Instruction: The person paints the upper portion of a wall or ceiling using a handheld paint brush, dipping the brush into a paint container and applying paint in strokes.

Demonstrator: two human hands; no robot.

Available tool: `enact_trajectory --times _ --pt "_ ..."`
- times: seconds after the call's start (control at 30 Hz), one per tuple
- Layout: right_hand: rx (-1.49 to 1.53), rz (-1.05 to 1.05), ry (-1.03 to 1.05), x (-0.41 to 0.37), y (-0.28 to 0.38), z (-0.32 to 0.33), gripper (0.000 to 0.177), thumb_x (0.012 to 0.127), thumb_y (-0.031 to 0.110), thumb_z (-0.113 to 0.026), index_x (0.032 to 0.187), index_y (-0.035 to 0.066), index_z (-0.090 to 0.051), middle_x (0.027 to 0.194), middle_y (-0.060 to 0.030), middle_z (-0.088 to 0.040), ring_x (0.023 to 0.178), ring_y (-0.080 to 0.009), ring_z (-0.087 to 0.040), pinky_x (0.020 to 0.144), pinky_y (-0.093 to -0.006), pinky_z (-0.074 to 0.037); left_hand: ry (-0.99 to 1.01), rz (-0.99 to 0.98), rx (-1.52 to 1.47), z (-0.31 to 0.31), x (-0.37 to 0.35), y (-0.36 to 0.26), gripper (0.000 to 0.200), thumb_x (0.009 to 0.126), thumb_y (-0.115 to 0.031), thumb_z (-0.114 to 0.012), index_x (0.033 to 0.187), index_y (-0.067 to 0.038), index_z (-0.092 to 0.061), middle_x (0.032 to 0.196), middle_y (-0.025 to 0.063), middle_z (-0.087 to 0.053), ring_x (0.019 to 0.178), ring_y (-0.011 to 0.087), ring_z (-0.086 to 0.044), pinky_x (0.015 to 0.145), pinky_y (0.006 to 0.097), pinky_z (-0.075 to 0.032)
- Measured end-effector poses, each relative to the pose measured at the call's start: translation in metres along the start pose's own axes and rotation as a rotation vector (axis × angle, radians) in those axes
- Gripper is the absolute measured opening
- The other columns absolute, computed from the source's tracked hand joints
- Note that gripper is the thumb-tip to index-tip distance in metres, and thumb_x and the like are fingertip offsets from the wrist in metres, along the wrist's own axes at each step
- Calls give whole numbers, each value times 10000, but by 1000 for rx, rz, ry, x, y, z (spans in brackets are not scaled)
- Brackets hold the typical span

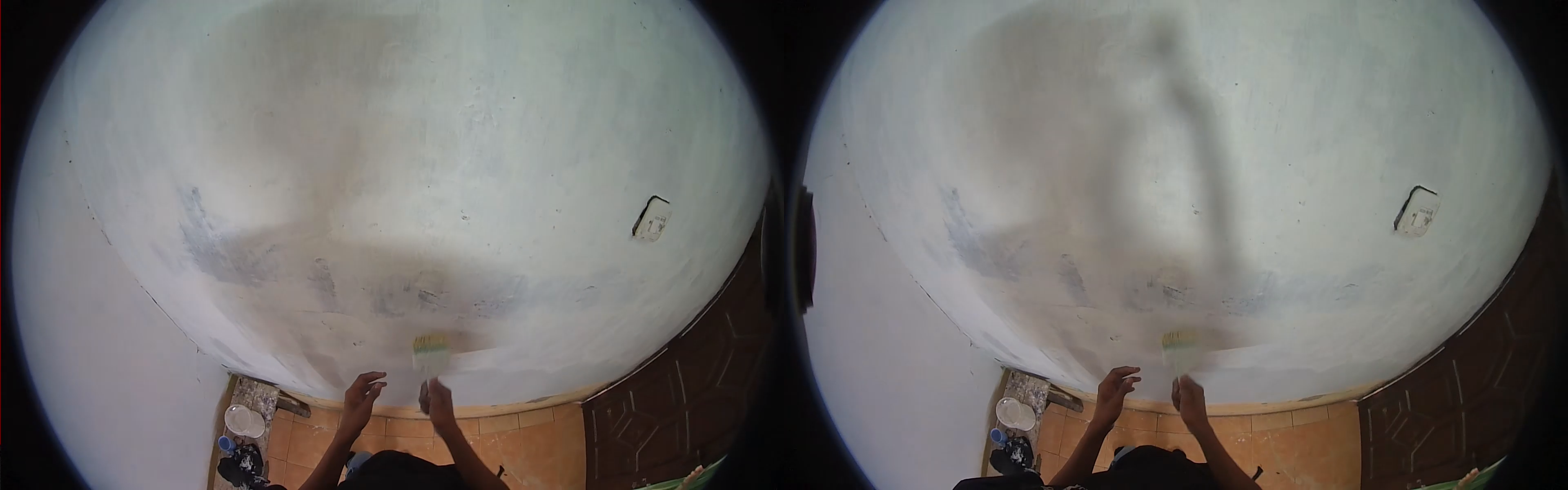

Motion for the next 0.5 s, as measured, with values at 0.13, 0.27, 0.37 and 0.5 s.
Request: enact_trajectory --times 0.13,0.27,0.37,0.5 --pt "61 184 37 33 79 -23 456 983 480 -411 731 101 -434 558 53 -294 446 -59 -267 409 -233 -194 46 40 23 5 1 2 263 941 -178 -555 1169 -46 -543 1182 85 -601 1048 191 -595 847 324 -465" --pt "-41 171 10 60 59 -22 449 994 471 -386 729 110 -423 548 61 -294 441 -41 -259 402 -219 -197 52 -16 -11 10 7 -13 246 944 -170 -553 1159 -50 -544 1169 80 -606 1040 183 -593 832 313 -465" --pt "-126 63 -67 44 -15 -12 443 999 466 -373 726 119 -416 529 65 -288 426 -33 -251 393 -214 -203 37 -54 -6 22 11 -19 239 946 -169 -552 1152 -49 -547 1162 79 -608 1034 183 -596 829 309 -464" --pt "-94 -125 -135 4 -11 -51 468 995 486 -361 706 121 -411 514 60 -293 410 -42 -254 388 -218 -209 69 -12 9 40 6 -24 222 943 -125 -549 1142 -25 -549 1147 86 -609 1036 195 -604 874 308 -465"
Point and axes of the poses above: each hand's wrist, its own x-axis towards the middle knuckle, its own z-axis out of the back of the hand, y = z × x, the point moved 1 cm from there along x, towards the middle knuckle
